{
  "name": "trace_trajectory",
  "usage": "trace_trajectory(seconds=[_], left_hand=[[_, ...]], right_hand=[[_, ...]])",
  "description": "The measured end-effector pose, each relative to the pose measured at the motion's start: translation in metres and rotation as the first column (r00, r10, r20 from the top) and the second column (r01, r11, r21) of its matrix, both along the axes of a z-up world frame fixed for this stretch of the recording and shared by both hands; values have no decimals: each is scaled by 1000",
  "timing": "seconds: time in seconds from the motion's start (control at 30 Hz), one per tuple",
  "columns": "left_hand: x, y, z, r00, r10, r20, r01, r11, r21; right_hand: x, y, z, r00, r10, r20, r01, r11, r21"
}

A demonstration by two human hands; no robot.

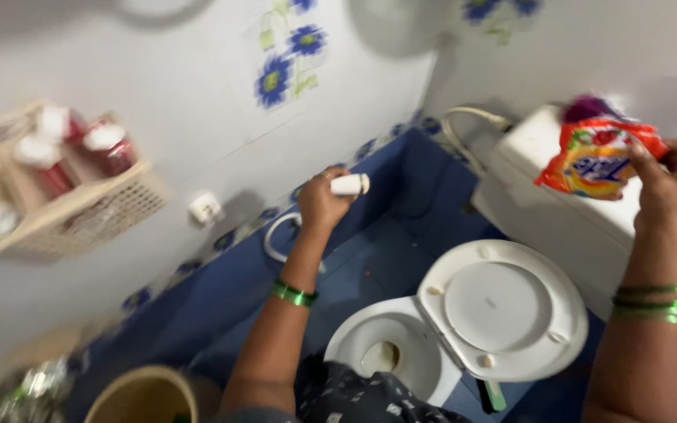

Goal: The person cleans the toilet area by first organizing items on a wall shelf and the toilet tank. They then use a handheld bidet sprayer and a long-handled brush to scrub and rinse the toilet tank and surrounding surfaces.

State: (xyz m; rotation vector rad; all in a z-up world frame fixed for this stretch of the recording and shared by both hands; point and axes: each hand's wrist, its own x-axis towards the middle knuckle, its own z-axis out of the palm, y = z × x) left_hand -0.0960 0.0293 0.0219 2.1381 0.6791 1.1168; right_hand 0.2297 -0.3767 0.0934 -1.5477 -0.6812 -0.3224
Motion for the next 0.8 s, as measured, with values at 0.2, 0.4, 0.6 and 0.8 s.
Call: trace_trajectory(seconds=[0.2, 0.4, 0.6, 0.8], left_hand=[[-84, 45, 37, 946, 230, -228, -161, 945, 284], [-149, 86, 63, 901, 336, -275, -180, 866, 467], [-169, 115, 50, 850, 435, -296, -107, 694, 712], [-172, 139, 29, 839, 386, -384, 56, 640, 766]], right_hand=[[-41, 90, -20, 968, 243, -54, -246, 968, -41], [-90, 174, -38, 915, 367, -170, -378, 925, -37], [-153, 211, -57, 845, 482, -231, -479, 875, 71], [-207, 204, -78, 830, 463, -312, -451, 885, 116]])
